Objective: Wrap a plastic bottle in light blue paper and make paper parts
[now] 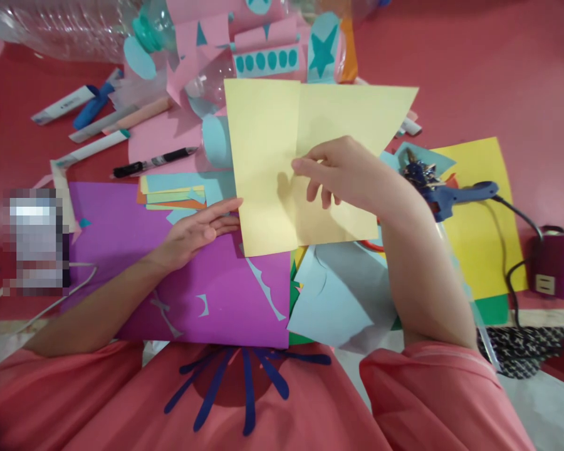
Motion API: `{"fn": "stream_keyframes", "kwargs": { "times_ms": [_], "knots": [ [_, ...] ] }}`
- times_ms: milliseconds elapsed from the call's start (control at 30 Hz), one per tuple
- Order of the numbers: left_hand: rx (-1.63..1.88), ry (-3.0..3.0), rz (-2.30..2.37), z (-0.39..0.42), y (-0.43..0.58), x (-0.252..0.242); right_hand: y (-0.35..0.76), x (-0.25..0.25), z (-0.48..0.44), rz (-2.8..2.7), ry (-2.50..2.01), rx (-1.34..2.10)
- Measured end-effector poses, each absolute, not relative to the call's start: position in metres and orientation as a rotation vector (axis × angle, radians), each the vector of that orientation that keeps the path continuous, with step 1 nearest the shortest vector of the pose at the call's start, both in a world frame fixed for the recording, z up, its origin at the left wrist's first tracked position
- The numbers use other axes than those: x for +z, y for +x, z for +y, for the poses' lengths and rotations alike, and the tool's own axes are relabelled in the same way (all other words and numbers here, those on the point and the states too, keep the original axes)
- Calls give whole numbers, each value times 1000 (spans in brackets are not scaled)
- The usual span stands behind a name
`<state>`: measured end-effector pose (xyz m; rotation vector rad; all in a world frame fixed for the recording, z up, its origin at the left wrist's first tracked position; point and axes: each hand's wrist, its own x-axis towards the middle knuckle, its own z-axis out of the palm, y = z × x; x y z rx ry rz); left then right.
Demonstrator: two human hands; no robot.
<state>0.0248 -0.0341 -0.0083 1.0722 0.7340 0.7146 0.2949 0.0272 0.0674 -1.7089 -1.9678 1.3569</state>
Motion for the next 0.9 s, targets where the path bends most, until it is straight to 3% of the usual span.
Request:
{"fn": "stream_keyframes", "kwargs": {
  "times_ms": [133, 400, 733, 900],
  "knots": [
    [689, 1036, 768, -33, 31, -7, 301, 66, 32, -2030, -1592, 1511],
    [716, 965, 765, -31, 52, -5, 286, 77, 17, -1958, -1154, 1443],
    [736, 601, 970, -37, 47, 4, 238, 50, -13, -2556, -918, 1069],
    [802, 443, 1205, -34, 53, 7, 256, 71, -18, -2754, -947, 850]
  ]
}}
